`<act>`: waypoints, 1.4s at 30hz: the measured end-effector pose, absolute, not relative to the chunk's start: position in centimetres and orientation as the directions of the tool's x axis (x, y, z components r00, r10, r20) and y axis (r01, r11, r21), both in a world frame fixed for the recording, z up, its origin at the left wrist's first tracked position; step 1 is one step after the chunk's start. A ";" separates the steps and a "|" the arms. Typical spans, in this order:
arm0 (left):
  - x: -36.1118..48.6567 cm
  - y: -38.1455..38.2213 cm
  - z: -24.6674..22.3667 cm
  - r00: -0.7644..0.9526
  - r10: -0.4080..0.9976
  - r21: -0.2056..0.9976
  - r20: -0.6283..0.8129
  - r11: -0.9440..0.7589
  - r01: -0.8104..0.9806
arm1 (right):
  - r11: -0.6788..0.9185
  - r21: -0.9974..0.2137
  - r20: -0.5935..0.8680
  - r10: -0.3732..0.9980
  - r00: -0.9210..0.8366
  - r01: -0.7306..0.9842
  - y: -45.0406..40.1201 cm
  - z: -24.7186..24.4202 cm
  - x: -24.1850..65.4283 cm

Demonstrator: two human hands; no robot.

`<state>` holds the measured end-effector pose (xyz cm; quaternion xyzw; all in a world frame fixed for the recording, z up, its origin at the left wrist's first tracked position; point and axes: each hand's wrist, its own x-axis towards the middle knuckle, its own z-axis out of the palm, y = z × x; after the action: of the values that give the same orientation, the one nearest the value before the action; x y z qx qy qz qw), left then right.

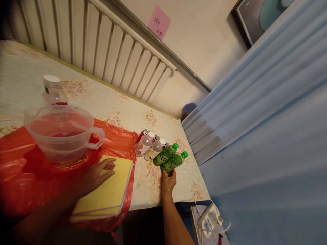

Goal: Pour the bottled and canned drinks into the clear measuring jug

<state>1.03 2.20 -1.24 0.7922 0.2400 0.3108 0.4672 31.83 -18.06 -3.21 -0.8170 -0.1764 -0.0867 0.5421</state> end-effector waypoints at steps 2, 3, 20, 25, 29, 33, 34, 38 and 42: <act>1.0 2.2 -1.2 0.696 0.667 0.890 0.266 -0.447 0.088 | -0.351 -0.852 0.342 0.189 0.921 0.388 -18.0 -3.4 32.1; 1.1 2.2 -1.2 0.696 0.667 0.890 0.265 -0.446 0.089 | -0.352 -0.851 0.345 0.188 0.920 0.391 -17.9 -3.5 32.2; 1.1 2.2 -1.3 0.701 0.677 0.900 0.225 -0.420 0.118 | -0.335 -0.836 0.381 0.215 0.899 0.434 -18.2 -4.9 33.5; 1.1 2.2 -1.4 0.707 0.674 0.900 0.215 -0.417 0.124 | -0.335 -0.834 0.377 0.235 0.896 0.438 -18.3 -5.2 33.7; 1.1 2.2 -1.4 0.698 0.678 0.898 0.231 -0.425 0.115 | -0.341 -0.831 0.376 0.241 0.895 0.440 -18.3 -5.4 33.8; 1.1 2.2 -1.5 0.696 0.677 0.896 0.238 -0.430 0.111 | -0.349 -0.831 0.369 0.239 0.898 0.434 -18.4 -5.7 34.1; 1.1 2.2 -1.5 0.697 0.677 0.896 0.235 -0.428 0.114 | -0.350 -0.832 0.367 0.235 0.900 0.430 -18.4 -5.7 34.2; 1.1 2.2 -1.5 0.696 0.680 0.897 0.229 -0.426 0.120 | -0.359 -0.839 0.353 0.213 0.911 0.410 -18.2 -5.7 34.3; 1.0 2.1 -1.1 0.698 0.679 0.898 0.225 -0.422 0.121 | -0.375 -0.836 0.349 0.201 0.915 0.401 -18.1 -5.5 34.3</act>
<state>1.03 2.08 -1.06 0.7903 0.2533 0.2944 0.4740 34.31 -18.08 -5.52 -0.8236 -0.1829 -0.0947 0.5285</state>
